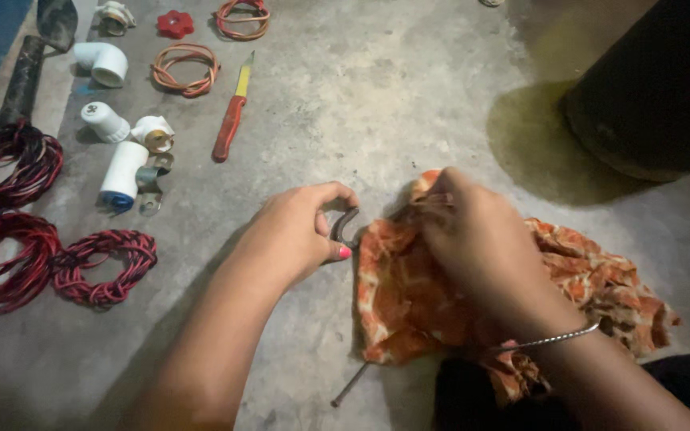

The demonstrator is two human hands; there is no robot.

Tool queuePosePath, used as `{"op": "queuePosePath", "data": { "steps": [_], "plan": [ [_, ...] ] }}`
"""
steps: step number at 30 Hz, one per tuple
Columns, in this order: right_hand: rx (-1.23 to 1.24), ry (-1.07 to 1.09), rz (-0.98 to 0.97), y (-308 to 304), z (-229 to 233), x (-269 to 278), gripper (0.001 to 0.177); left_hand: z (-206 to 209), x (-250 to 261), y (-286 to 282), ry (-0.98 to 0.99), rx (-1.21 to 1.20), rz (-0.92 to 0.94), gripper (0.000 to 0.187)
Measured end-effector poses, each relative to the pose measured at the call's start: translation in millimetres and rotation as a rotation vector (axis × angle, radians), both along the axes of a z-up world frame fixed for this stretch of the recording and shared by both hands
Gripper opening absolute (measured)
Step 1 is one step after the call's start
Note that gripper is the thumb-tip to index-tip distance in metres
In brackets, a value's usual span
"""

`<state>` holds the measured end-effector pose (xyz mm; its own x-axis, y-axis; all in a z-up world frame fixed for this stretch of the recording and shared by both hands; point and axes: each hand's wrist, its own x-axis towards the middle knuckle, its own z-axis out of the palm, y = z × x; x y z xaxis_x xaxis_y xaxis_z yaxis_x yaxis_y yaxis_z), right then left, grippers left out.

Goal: The person sits on the floor and cleans various electrical components using a patterned cloth. They wipe a metal hook, a white PVC elbow pipe, and a small white plastic part, handling each item individually.

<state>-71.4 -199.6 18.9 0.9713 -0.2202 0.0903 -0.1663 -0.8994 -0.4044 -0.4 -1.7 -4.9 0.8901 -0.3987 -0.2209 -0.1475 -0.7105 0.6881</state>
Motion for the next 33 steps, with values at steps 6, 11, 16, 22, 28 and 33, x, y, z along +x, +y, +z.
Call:
{"op": "queuePosePath", "data": {
  "steps": [6,11,16,22,28,33],
  "plan": [
    [0.253,0.065,0.271,35,-1,-13,0.031,-12,0,2,-0.052,-0.026,0.019,0.052],
    [0.476,0.032,0.356,27,-3,-10,0.028,-18,3,4,-0.107,-0.073,0.005,0.052],
    [0.264,0.002,-0.151,-14,13,5,0.028,-7,3,2,0.031,-0.028,0.012,0.06],
    [-0.045,0.129,-0.29,-21,9,7,0.033,3,1,0,0.05,-0.004,0.022,0.057],
    [-0.021,0.11,-0.208,-17,2,6,0.027,-1,-3,2,-0.024,-0.017,0.02,0.056],
    [0.077,0.053,-0.021,-13,-10,6,0.03,-7,-3,3,-0.102,-0.035,-0.011,0.055]
  ]
}}
